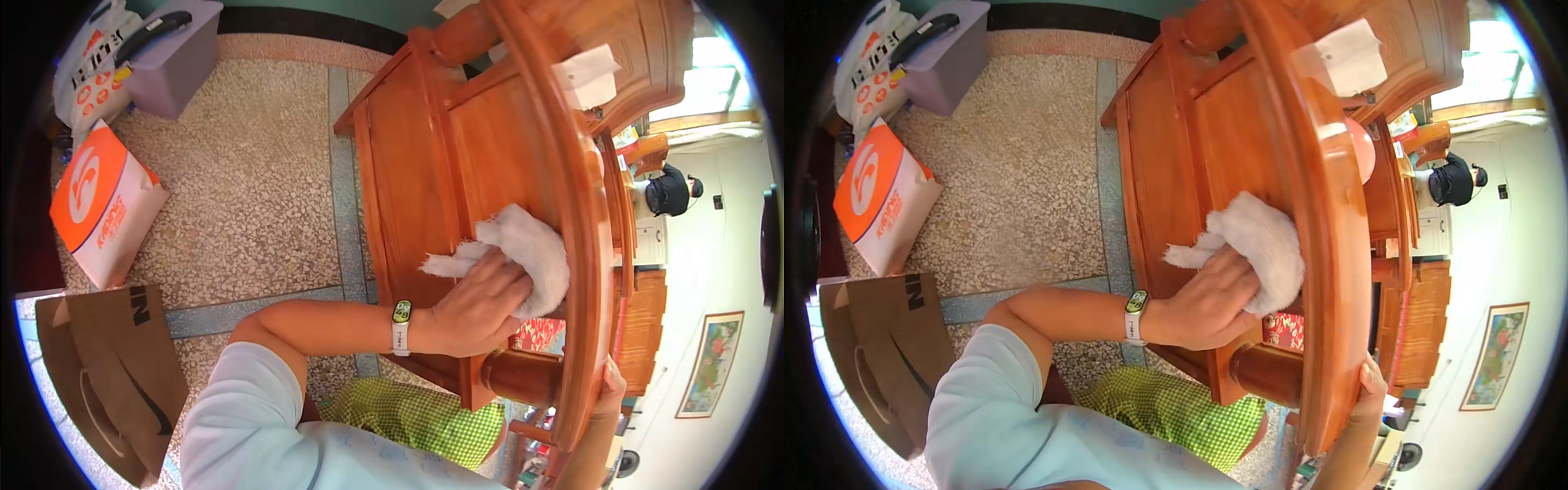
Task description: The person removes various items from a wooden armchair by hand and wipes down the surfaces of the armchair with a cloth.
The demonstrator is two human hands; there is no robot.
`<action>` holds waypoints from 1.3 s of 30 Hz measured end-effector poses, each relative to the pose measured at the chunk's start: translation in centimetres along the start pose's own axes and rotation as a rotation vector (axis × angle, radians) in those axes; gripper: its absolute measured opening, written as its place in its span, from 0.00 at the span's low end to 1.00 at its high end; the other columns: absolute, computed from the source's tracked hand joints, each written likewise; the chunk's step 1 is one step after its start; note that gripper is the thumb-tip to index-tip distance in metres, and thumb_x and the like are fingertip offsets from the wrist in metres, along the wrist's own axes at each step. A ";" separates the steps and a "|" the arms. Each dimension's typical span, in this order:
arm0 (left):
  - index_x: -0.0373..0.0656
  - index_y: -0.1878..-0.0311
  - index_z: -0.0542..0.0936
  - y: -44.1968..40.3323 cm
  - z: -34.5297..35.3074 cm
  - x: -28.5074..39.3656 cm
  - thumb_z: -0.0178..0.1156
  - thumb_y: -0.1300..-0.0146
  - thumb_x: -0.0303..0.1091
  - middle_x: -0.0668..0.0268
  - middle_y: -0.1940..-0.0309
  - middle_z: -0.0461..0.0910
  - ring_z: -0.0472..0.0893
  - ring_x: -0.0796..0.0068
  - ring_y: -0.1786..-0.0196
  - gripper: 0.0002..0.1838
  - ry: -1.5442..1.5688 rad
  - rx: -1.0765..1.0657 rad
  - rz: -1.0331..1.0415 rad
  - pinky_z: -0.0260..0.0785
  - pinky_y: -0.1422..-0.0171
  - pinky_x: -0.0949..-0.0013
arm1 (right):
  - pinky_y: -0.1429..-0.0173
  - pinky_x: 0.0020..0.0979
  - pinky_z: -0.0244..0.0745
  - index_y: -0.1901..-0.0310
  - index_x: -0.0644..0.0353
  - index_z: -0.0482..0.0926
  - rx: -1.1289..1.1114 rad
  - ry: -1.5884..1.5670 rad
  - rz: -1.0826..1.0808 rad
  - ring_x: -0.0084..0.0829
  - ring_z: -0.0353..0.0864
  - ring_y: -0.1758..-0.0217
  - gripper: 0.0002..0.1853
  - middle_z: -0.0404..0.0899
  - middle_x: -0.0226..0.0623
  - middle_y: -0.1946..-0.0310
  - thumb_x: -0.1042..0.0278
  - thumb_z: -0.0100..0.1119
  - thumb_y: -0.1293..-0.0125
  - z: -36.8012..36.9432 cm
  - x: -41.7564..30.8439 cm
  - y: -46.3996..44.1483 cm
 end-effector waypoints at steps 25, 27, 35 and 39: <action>0.37 0.55 0.69 -8.2 -5.8 -8.6 0.59 0.53 0.37 0.54 0.64 0.74 0.75 0.54 0.58 0.22 -0.184 0.333 -0.198 0.63 0.43 0.53 | 0.47 0.26 0.65 0.50 0.66 0.71 0.582 0.395 -0.053 0.23 0.69 0.53 0.21 0.72 0.35 0.55 0.55 0.46 0.32 -1.9 0.6 1.2; 0.38 0.55 0.70 -9.0 -7.1 -11.7 0.56 0.51 0.37 0.54 0.63 0.77 0.77 0.55 0.59 0.20 -0.031 0.399 -0.363 0.68 0.49 0.59 | 0.47 0.25 0.65 0.50 0.66 0.71 0.577 0.366 -0.033 0.23 0.69 0.53 0.21 0.72 0.35 0.55 0.55 0.47 0.32 -1.0 0.4 1.1; 0.35 0.58 0.70 -10.5 -4.9 -11.1 0.51 0.51 0.40 0.49 0.59 0.74 0.72 0.51 0.54 0.20 0.297 0.485 -0.258 0.64 0.50 0.59 | 0.56 0.21 0.67 0.56 0.62 0.73 0.545 0.388 -0.031 0.19 0.70 0.61 0.18 0.74 0.31 0.63 0.53 0.48 0.33 -1.0 0.0 0.5; 0.34 0.49 0.68 -9.3 -5.0 -9.4 0.52 0.50 0.36 0.52 0.57 0.73 0.73 0.57 0.54 0.24 0.255 0.345 -0.295 0.64 0.49 0.61 | 0.62 0.22 0.67 0.61 0.58 0.74 0.485 0.430 -0.015 0.18 0.69 0.67 0.16 0.73 0.29 0.69 0.53 0.46 0.32 0.1 -0.4 0.6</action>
Point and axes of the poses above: each hand's wrist, its own y-axis away from the middle knuckle, its own z-axis out of the palm, x = y × z, the point moved 2 cm from there along -y, towards the middle knuckle
